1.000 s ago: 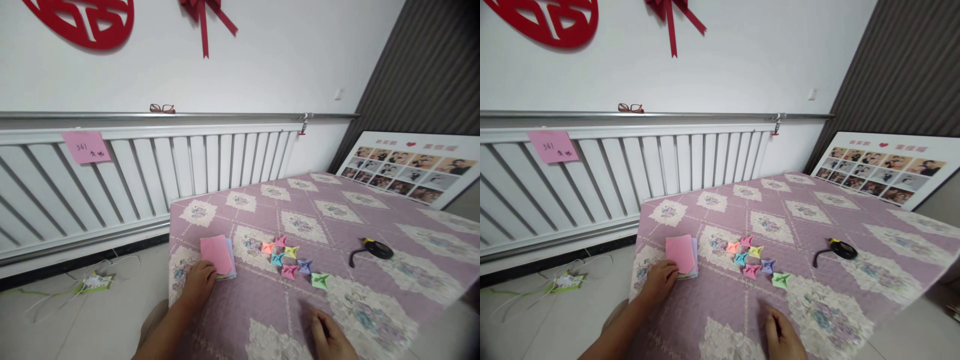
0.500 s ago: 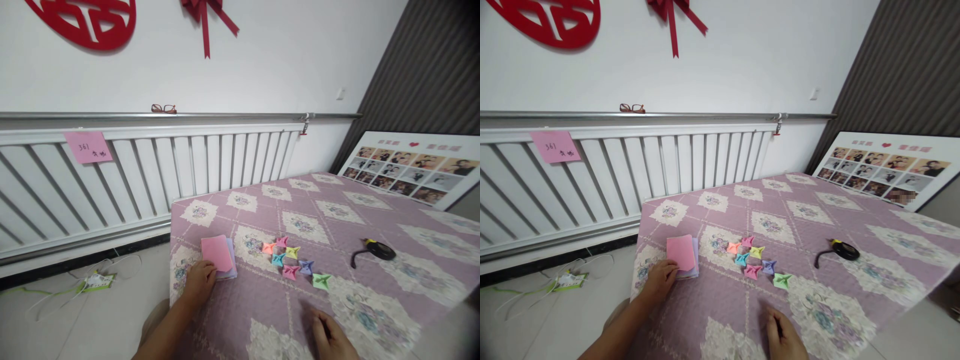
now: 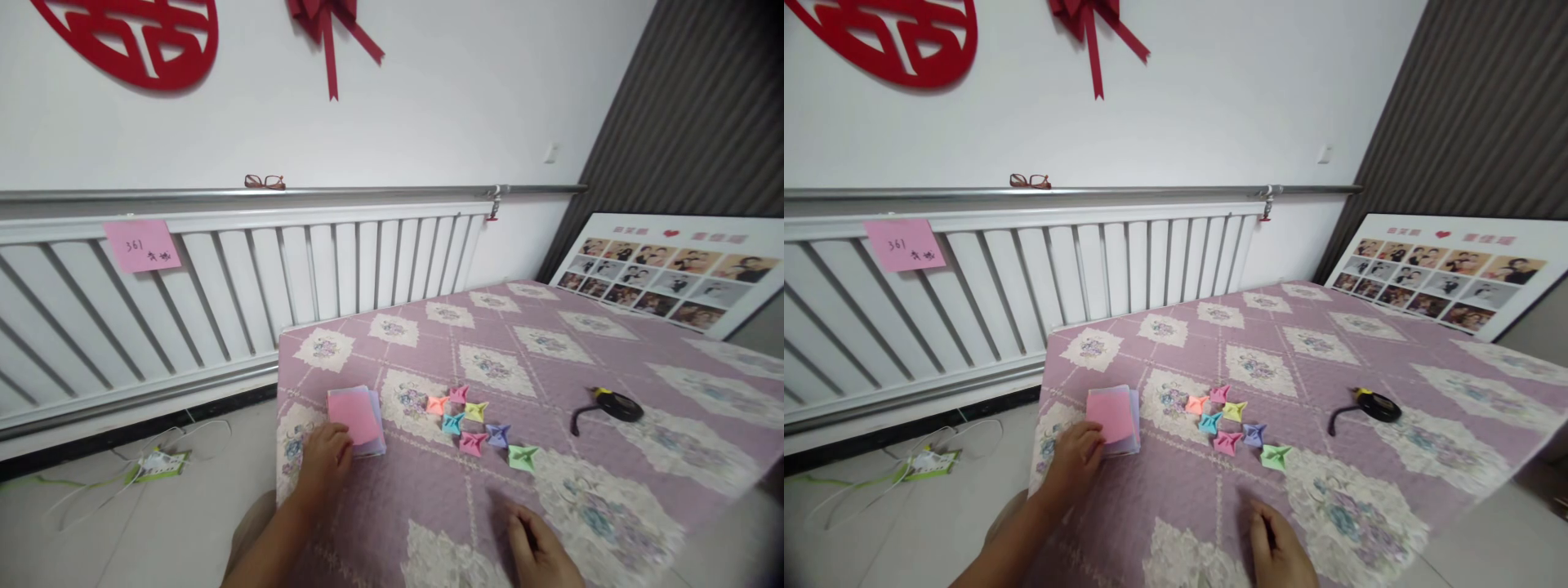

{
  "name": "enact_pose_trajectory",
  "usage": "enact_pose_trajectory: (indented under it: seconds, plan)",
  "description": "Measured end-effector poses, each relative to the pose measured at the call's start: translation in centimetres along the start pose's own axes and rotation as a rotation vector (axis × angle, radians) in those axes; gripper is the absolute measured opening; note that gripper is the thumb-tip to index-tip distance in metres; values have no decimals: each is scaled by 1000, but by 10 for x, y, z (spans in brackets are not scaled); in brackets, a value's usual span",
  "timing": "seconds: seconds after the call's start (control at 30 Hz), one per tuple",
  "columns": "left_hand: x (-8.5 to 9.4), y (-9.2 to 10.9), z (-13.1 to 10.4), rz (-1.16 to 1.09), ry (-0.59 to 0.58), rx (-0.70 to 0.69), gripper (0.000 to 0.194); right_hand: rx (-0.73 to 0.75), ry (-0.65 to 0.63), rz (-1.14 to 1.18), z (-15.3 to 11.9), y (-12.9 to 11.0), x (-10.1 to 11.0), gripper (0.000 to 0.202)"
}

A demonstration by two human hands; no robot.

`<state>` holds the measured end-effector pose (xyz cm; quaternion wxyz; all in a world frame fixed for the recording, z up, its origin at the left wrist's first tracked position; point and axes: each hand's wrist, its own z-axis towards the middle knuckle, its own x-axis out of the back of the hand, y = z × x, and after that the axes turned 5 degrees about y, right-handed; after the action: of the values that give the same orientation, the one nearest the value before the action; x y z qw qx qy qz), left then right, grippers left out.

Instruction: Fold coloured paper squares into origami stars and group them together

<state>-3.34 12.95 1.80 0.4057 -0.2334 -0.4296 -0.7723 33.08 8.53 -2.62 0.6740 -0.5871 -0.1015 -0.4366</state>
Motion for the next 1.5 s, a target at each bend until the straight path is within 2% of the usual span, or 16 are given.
enact_pose_trajectory:
  seconds: [0.13, 0.23, 0.37, 0.5, 0.63, 0.77, 0.93, 1.1, 1.23, 1.4, 1.5]
  plan:
    - [-1, 25, -28, -32, -18, -109, 20, 54, 12, 19, -3, 1, -3, 43]
    - [-9, 45, -55, -108, 29, -219, 23, 128, -10, 29, -6, -6, -2, 39]
    - [-17, 66, -87, -221, 11, -252, 24, 318, -99, -10, -13, -19, 0, 31]
    - [-7, 82, -101, -238, -209, -345, 25, 527, -165, -59, -24, -26, 2, 30]
    - [8, 93, -108, -240, -330, -323, 25, 588, -248, -123, -40, -32, 6, 35]
    - [13, 95, -117, -271, -352, -341, 27, 621, -347, -124, -58, -38, 9, 38]
    - [16, 92, -127, -322, -404, -348, 26, 710, -426, -57, -76, -49, 6, 59]
    - [18, 81, -136, -279, -370, -242, 24, 679, -431, -54, -82, -62, 2, 39]
    - [15, 70, -137, -93, -323, -95, 52, 669, -366, -65, -83, -64, 1, 25]
    - [15, 73, -125, -30, -353, 35, 21, 666, -306, -92, -84, -60, -3, 16]
    - [15, 78, -118, 6, -354, 92, 15, 645, -259, -111, -85, -59, -8, 21]
